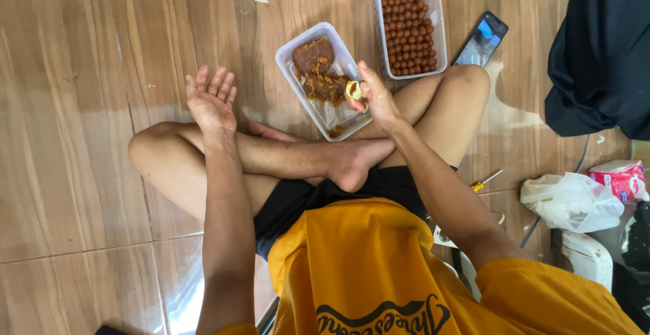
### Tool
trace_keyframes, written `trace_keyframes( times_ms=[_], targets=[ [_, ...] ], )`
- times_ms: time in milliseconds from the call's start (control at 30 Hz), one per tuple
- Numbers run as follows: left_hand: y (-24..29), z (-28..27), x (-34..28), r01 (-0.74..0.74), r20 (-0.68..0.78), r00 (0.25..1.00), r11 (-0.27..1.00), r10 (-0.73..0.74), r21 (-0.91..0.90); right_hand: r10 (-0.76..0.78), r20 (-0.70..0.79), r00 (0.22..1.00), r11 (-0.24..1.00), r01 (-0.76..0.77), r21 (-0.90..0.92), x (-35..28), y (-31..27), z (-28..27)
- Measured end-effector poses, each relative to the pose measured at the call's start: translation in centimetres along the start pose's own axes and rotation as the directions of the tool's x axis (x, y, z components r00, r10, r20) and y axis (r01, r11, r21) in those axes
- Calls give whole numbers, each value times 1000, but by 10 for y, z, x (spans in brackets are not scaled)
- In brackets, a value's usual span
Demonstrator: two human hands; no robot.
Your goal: The person scoops a brown paste from a container with a small spoon and rolls it into balls between their hands. They place the finished balls into a separate container and occasionally move balls back into the paste.
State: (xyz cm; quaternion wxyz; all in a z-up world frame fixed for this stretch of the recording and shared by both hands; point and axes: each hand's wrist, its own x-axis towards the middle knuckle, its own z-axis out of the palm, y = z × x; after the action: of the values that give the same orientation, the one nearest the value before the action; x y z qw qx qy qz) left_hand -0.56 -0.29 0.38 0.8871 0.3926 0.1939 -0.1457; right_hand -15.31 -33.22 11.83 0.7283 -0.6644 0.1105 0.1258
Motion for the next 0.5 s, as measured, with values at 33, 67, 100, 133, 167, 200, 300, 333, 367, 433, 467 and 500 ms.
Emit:
trace_keyframes(
  times_ms=[33, 67, 100, 133, 167, 200, 300, 333, 367, 433, 467, 500],
  targets=[
    [-1, -1, 2, 6, 5, 1000, 1000, -6, -6, -11, -16, 1000, 1000, 11, -1, 0, -2, 1],
    [-1, -3, 3, 12, 9, 1000, 1000, -12, -12, -23, -33, 999, 1000, 23, -3, 0, -4, 2],
    [-2, -4, 5, 9, 12, 1000, 1000, -9, -13, -27, -32, 999, 1000, 27, -5, -1, -8, 4],
    [-3, -5, 6, 7, 19, 1000, 1000, -7, -16, 4, -56, 998, 1000, -5, -23, -3, -11, 7],
    [-4, -6, 6, 6, 26, 1000, 1000, -6, -18, 35, -82, 996, 999, -38, -39, -5, -14, 9],
    [-4, -6, 6, 3, 30, 1000, 1000, -3, -19, 30, -82, 996, 999, -34, -40, -6, -16, 10],
    [-4, -6, 7, 8, 24, 1000, 1000, -8, -12, -20, -93, 995, 965, -6, -263, -6, -14, 11],
    [-5, -6, 8, 11, 23, 1000, 1000, -10, -13, 6, -150, 989, 964, -45, -261, -5, -9, 11],
    [-5, -7, 8, 14, 21, 1000, 1000, -14, -14, 34, -205, 978, 963, -86, -255, -3, -3, 10],
    [-5, -7, 8, 13, 22, 1000, 1000, -13, -12, 47, -227, 973, 955, -110, -274, -3, -2, 13],
    [-4, -7, 8, 14, 20, 1000, 1000, -14, -11, 64, -249, 966, 946, -138, -292, -3, -1, 15],
    [-5, -7, 9, 11, 25, 1000, 1000, -11, -11, 58, -250, 966, 947, -133, -293, -1, 8, 13]
  ],
)
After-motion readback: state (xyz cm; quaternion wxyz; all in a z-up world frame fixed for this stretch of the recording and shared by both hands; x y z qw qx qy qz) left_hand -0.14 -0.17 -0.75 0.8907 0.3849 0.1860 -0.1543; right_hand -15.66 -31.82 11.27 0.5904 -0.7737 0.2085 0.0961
